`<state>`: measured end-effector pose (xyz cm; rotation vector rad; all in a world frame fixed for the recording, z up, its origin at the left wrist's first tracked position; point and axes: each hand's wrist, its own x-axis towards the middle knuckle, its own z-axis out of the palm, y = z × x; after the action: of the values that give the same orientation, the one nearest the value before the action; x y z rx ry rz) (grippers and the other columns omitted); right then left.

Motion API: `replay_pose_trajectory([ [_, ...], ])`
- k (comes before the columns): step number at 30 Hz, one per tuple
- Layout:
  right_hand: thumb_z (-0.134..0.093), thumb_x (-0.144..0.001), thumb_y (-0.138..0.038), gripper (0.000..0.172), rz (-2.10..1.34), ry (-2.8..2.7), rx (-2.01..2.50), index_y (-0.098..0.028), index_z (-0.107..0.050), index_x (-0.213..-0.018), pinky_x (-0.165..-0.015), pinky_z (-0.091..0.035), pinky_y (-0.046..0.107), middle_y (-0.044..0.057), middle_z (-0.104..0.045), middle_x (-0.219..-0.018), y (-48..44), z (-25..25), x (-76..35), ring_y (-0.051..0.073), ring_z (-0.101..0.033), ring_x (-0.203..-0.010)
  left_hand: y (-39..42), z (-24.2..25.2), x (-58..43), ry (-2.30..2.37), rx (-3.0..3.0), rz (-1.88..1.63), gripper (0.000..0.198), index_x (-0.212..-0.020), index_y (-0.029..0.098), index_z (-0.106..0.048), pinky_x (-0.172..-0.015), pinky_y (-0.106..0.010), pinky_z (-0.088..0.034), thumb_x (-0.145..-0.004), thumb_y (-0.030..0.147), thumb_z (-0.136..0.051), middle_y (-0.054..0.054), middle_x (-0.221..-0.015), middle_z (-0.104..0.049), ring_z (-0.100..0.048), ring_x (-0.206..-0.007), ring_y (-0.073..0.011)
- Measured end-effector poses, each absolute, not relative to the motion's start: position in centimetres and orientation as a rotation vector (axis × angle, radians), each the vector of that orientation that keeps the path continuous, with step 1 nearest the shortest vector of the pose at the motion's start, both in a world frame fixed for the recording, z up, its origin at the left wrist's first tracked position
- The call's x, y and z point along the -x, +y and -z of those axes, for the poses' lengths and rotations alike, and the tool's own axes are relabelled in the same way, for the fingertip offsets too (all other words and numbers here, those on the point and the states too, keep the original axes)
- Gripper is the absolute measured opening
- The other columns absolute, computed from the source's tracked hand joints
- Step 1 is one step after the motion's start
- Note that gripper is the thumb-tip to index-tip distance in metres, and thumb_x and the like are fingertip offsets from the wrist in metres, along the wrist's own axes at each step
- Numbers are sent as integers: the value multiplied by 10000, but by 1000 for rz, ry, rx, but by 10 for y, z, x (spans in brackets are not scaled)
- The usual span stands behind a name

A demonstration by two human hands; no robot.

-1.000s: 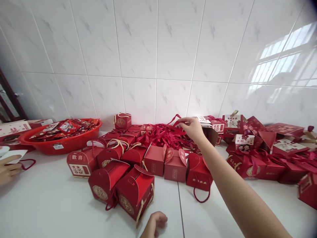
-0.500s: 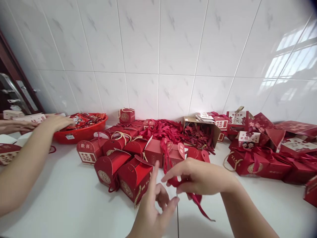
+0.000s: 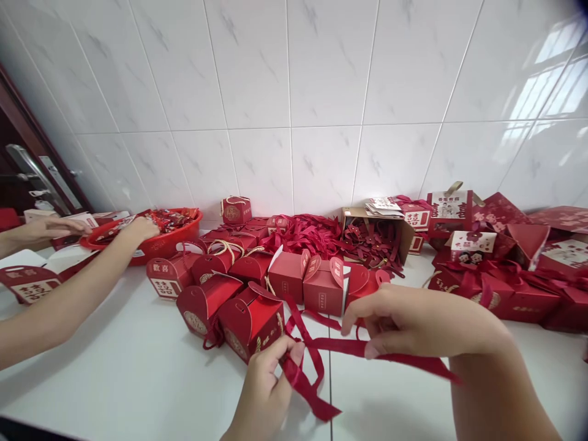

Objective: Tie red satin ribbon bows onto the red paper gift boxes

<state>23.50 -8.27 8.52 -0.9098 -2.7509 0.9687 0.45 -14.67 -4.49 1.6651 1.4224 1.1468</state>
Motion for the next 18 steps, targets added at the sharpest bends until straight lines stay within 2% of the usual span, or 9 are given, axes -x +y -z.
replay_pose_trajectory([
  [4, -534, -858, -154, 221, -1295, -2678, 230, -106, -716, -974, -664, -490, 207, 97, -716, -871, -72, -84, -229, 130, -649, -751, -148, 46, -7, 1412, -1672, -1161, 339, -647, 189, -408, -586, -206, -361, -904, 410, -424, 25, -600, -466, -414, -592, -118],
  [6, -525, -837, -106, 254, -1347, -2554, 112, -120, -719, -1000, -670, -502, 217, 102, -718, -947, -66, -78, -225, 140, -660, -798, -149, 45, -11, 1407, -1701, -1137, 339, -649, 188, -419, -589, -210, -365, -914, 399, -404, 21, -601, -471, -420, -590, -120],
  [9, -617, -787, -125, 206, -1331, -2284, 217, -174, -733, -950, -652, -514, 227, 62, -727, -916, -57, -69, -217, 140, -667, -773, -152, 44, -19, 1375, -1773, -1032, 341, -649, 188, -429, -573, -210, -366, -931, 370, -366, 19, -598, -472, -433, -581, -118],
  [11, -682, -759, -194, 108, -1313, -2049, 377, -181, -730, -855, -668, -532, 263, 45, -723, -824, -53, -67, -215, 150, -669, -734, -153, 46, -24, 1367, -1876, -921, 352, -618, 187, -436, -550, -211, -363, -927, 342, -368, 19, -579, -464, -430, -561, -116],
  [13, -706, -750, -291, 113, -1254, -1790, 542, -185, -696, -786, -656, -543, 300, 35, -700, -745, -51, -68, -217, 157, -659, -671, -154, 52, -27, 1363, -2015, -809, 318, -617, 187, -504, -569, -223, -391, -901, 290, -406, 5, -583, -508, -463, -572, -129],
  [15, -687, -759, -380, 171, -1106, -1547, 653, -214, -649, -757, -635, -536, 323, 26, -666, -713, -49, -72, -226, 160, -635, -633, -155, 57, -25, 1351, -2132, -756, 169, -798, 202, -632, -656, -254, -453, -837, 202, -468, -29, -703, -618, -550, -673, -168],
  [16, -670, -770, -408, 179, -999, -1444, 682, -235, -627, -752, -635, -528, 333, 27, -652, -721, -48, -74, -233, 167, -626, -642, -157, 58, -22, 1342, -2179, -752, 260, -986, 220, -646, -722, -277, -475, -799, 150, -480, -48, -813, -656, -582, -760, -192],
  [18, -603, -813, -455, 178, -771, -1318, 695, -283, -600, -768, -648, -503, 370, 43, -636, -745, -48, -78, -253, 209, -622, -714, -161, 54, -14, 1313, -2279, -761, 600, -1317, 272, -478, -830, -322, -483, -749, 78, -461, -71, -1017, -652, -590, -912, -223],
])
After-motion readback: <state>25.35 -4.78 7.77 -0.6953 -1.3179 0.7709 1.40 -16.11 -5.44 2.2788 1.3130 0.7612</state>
